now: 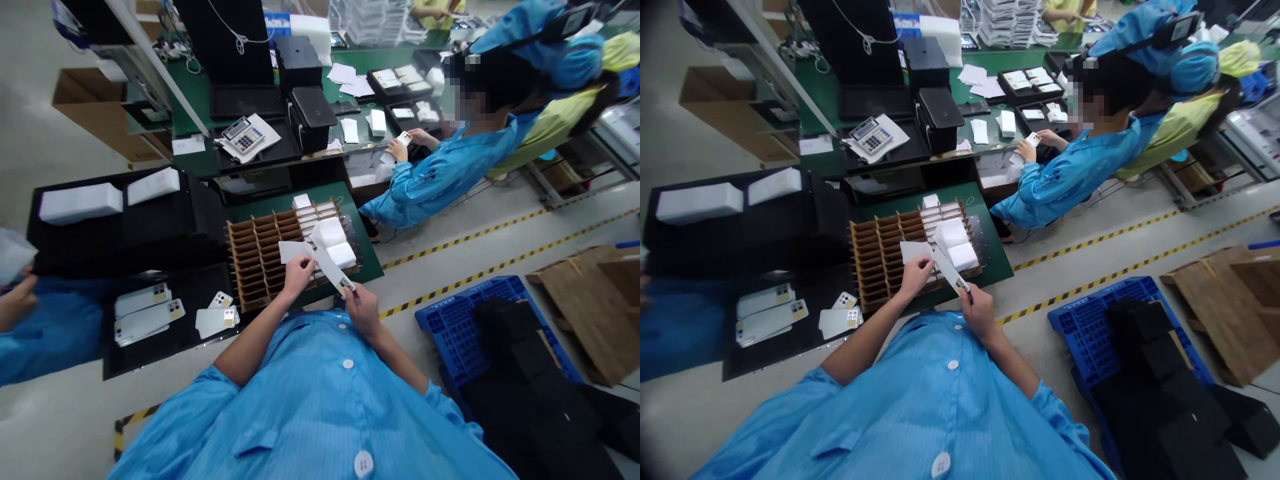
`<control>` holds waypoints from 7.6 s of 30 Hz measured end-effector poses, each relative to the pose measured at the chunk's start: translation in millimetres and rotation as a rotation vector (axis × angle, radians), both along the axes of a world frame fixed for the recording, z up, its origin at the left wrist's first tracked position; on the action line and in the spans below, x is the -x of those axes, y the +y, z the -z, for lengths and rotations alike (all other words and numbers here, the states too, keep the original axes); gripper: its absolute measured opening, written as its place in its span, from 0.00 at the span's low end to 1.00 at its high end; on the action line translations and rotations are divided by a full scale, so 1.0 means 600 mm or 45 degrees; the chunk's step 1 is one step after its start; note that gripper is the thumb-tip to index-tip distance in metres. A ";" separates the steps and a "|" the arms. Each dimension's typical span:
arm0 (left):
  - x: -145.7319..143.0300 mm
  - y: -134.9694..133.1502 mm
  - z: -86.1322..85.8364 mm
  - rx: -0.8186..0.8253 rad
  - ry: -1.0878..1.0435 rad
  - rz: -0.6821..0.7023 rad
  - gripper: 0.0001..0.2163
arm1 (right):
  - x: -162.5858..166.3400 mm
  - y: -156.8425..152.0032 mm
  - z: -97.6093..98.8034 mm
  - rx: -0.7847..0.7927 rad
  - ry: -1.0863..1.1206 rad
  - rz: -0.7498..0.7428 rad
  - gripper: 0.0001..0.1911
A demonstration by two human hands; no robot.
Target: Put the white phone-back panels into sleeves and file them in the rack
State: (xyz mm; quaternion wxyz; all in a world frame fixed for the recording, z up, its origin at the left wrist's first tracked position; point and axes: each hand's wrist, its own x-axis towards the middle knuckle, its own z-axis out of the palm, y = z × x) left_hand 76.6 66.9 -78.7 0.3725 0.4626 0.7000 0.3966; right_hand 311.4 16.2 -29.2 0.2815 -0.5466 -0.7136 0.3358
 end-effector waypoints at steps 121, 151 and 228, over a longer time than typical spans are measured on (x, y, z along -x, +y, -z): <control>0.457 -0.341 0.246 0.493 1.003 0.698 0.26 | 0.177 0.014 0.070 0.524 0.059 -0.412 0.07; 0.141 -0.175 -0.121 -0.834 0.910 0.873 0.32 | 0.173 0.020 -0.031 0.961 0.600 -0.668 0.19; 0.108 -0.049 0.032 0.309 0.243 0.147 0.04 | 0.062 0.007 0.064 0.822 0.755 0.283 0.25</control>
